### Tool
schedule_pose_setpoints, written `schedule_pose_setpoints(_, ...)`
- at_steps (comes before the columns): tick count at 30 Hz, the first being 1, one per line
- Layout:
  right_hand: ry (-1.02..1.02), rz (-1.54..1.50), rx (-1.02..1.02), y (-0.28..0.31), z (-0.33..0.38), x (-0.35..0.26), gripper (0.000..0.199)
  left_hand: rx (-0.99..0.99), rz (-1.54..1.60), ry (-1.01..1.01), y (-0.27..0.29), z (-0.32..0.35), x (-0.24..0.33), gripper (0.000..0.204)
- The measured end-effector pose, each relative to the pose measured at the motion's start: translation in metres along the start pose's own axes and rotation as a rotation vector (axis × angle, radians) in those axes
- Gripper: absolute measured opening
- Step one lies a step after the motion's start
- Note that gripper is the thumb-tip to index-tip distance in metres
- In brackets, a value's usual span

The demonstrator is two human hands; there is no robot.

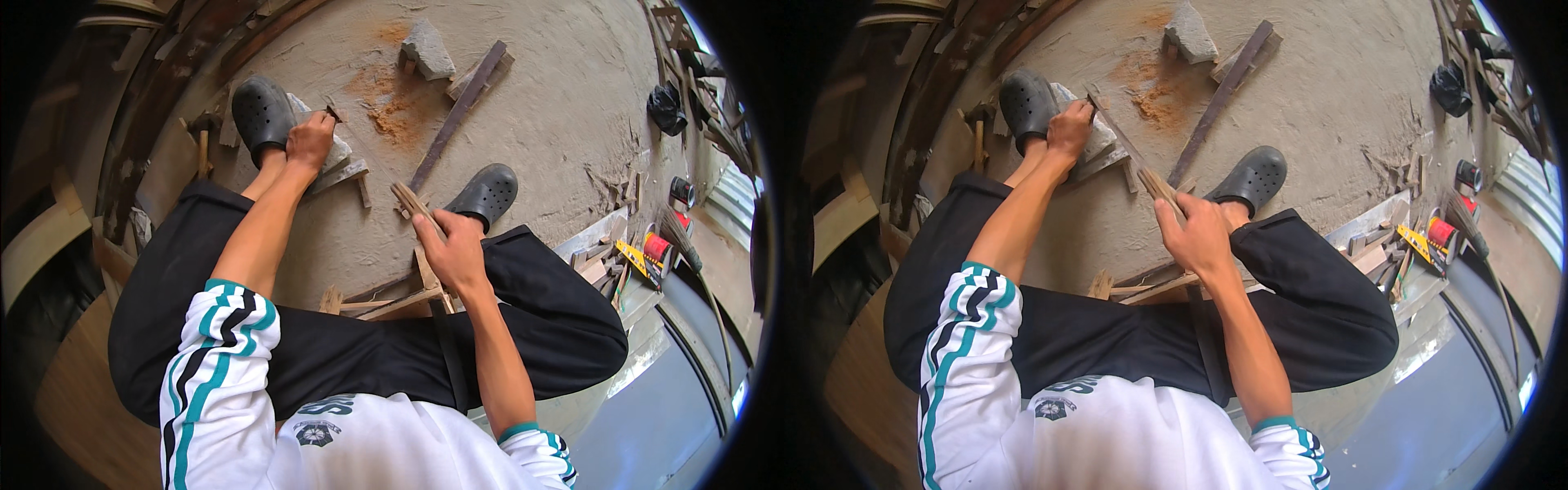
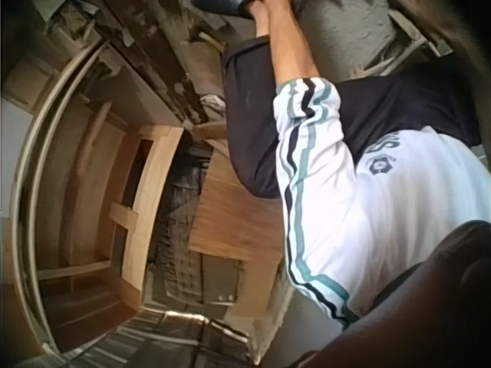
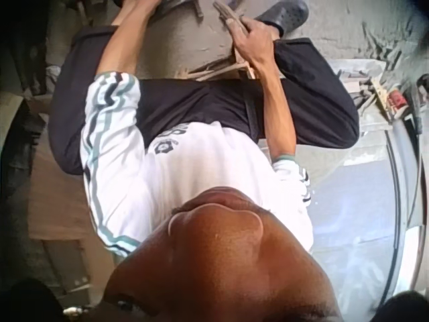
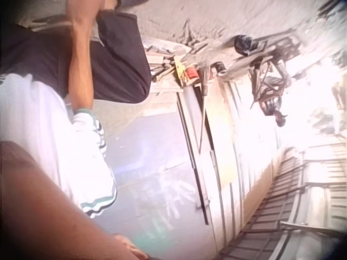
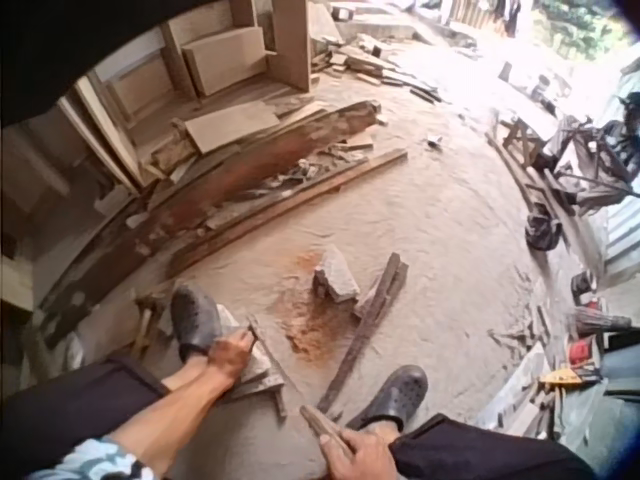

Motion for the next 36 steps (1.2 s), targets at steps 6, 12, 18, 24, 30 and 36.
schedule_pose_setpoints(6, 0.046, -0.011, 0.0, -0.001, 0.006, 0.0, 0.043, -0.038, 0.031, 0.043, -0.003, 0.003, -0.004, 0.013)
schedule_pose_setpoints(12, -0.012, -0.014, -0.028, -0.025, -0.027, 0.014, 0.043, -0.029, 0.03, 0.004, -0.006, -0.004, 0.002, 0.013)
schedule_pose_setpoints(18, 0.023, -0.061, -0.11, -0.008, -0.004, 0.016, 0.042, 0.007, 0.023, 0.011, 0.001, 0.004, -0.006, 0.014)
schedule_pose_setpoints(24, 0.016, -0.084, -0.056, -0.033, -0.044, 0.021, 0.044, -0.016, 0.045, -0.035, -0.003, 0.0, 0.0, 0.012)
schedule_pose_setpoints(30, -0.006, -0.131, -0.05, -0.032, -0.034, 0.02, 0.043, -0.033, 0.021, -0.039, -0.003, -0.001, -0.001, 0.011)
schedule_pose_setpoints(36, -0.003, -0.095, -0.069, -0.015, -0.015, 0.014, 0.041, 0.001, 0.05, -0.059, 0.003, 0.002, -0.002, 0.013)
Point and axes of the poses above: each hand's wrist, its own z-axis away from the middle knuckle, its own y-axis out of the back of the hand, x = y × z, the point moved 5 cm from there along -z, towards the middle knuckle, and after that the axes turned 10 degrees about z, right-handed, at the moved point
